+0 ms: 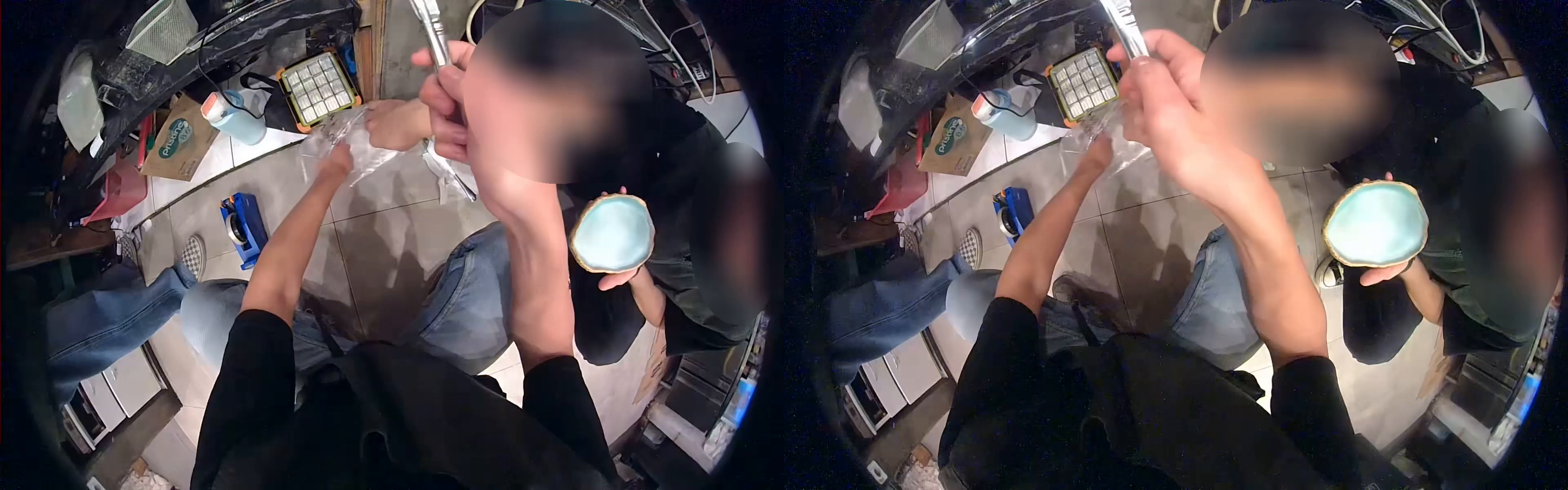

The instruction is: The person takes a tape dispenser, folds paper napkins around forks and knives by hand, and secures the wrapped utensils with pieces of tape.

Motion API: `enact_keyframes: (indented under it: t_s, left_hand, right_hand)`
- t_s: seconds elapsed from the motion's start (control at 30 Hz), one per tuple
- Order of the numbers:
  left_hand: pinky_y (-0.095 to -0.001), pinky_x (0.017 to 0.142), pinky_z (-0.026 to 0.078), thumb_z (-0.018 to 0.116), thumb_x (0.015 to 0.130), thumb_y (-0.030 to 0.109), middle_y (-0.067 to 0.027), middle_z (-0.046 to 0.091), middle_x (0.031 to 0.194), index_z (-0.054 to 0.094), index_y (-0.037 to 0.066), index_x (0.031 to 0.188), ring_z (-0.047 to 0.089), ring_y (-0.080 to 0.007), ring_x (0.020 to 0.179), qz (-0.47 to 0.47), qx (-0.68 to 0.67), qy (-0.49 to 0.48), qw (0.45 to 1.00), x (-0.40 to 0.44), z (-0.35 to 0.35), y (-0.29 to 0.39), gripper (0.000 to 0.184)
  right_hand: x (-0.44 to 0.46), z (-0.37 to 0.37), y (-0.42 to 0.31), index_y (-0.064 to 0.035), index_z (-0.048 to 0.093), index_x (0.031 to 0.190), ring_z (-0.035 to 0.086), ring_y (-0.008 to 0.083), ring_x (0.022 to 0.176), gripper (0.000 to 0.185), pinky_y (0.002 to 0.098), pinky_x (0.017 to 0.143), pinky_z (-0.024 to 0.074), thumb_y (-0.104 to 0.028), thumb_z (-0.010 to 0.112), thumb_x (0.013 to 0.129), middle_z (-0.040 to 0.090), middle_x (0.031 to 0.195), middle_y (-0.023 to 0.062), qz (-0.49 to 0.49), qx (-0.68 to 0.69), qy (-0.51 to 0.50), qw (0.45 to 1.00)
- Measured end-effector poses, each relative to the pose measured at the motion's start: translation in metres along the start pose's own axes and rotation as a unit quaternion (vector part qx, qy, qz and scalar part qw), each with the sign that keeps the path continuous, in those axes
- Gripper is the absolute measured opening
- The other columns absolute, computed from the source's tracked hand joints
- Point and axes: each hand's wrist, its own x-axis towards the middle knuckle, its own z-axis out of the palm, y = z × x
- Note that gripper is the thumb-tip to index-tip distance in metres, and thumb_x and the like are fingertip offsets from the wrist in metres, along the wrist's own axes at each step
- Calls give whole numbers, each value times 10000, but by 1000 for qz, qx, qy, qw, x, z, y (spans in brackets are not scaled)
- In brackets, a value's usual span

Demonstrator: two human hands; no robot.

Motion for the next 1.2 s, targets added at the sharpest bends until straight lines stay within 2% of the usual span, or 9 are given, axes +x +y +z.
enact_keyframes:
  t_s: [0.17, 0.23, 0.27, 0.37, 0.47, 0.57, 1.1, 1.17, 1.2]
  left_hand:
    - [-487, 1008, 427, 543, 905, 434, -244, 537, 1325, 464, 54, 1364, 534, -400, 1206, 105, -46, 71, 991, -1, -7, -28, 601]
    - [-476, 1000, 433, 520, 935, 393, -260, 542, 1306, 477, 22, 1342, 545, -403, 1191, 39, -36, -54, 997, 4, -10, -27, 552]
    - [-474, 984, 447, 499, 952, 384, -260, 545, 1304, 491, 12, 1327, 559, -397, 1177, 108, 23, -14, 994, -3, -8, -35, 529]
    - [-470, 970, 461, 487, 963, 368, -257, 548, 1301, 506, 2, 1311, 572, -389, 1163, 225, 107, 46, 967, -4, 2, -29, 506]
    - [-468, 972, 461, 501, 954, 356, -252, 550, 1299, 506, 3, 1310, 571, -386, 1165, 201, 67, 11, 977, -7, -3, 15, 502]
    - [-467, 974, 460, 516, 946, 344, -247, 551, 1298, 506, 3, 1309, 570, -383, 1166, 173, 71, -7, 982, -13, -11, 31, 499]
    - [-457, 987, 460, 594, 899, 281, -222, 559, 1292, 508, 6, 1304, 564, -365, 1174, 227, 48, 11, 973, -21, -57, 49, 497]
    - [-456, 988, 459, 604, 894, 273, -218, 560, 1291, 508, 6, 1304, 564, -362, 1175, 265, 24, 12, 964, -27, -57, 80, 499]
    - [-455, 989, 459, 609, 891, 269, -217, 561, 1291, 508, 6, 1303, 563, -361, 1176, 287, 4, 14, 958, -33, -60, 100, 500]
  right_hand:
    - [-3, 2, 1, -50, 575, 1100, 477, 37, 703, 205, 205, 603, 402, -148, 431, 993, 545, 835, 1, -16, -34, 6, 999]
    - [-5, 6, -1, -22, 537, 1166, 366, 28, 573, 232, 192, 483, 300, -151, 437, 1000, 460, 778, -29, -12, -52, 18, 998]
    - [-6, 9, 8, -22, 537, 1166, 366, 28, 573, 232, 192, 483, 300, -151, 437, 1000, 460, 778, -29, -18, -57, 29, 998]
    - [4, 0, 27, 5, 521, 1159, 501, 187, 833, 245, 297, 701, 407, -149, 445, 984, 536, 961, 83, -103, -184, 74, 975]
    - [-1, 1, 24, 28, 497, 1155, 550, 342, 1085, 258, 405, 931, 450, -137, 456, 962, 557, 1150, 195, -105, -193, 51, 974]
    - [7, 4, 28, 2, 494, 1063, 565, 314, 773, 182, 406, 712, 447, -125, 444, 942, 551, 825, 173, -148, -192, 62, 968]
    - [17, 25, 56, -16, 511, 973, 566, 379, 758, 134, 464, 696, 452, -138, 481, 925, 566, 796, 201, -249, -216, 110, 938]
    - [23, 27, 62, -5, 549, 1021, 540, 213, 891, 217, 392, 833, 453, -192, 534, 914, 565, 949, 150, -97, -221, 82, 967]
    - [22, 21, 62, -5, 556, 1016, 551, 229, 873, 236, 399, 812, 458, -219, 520, 926, 576, 935, 154, -118, -231, 84, 962]
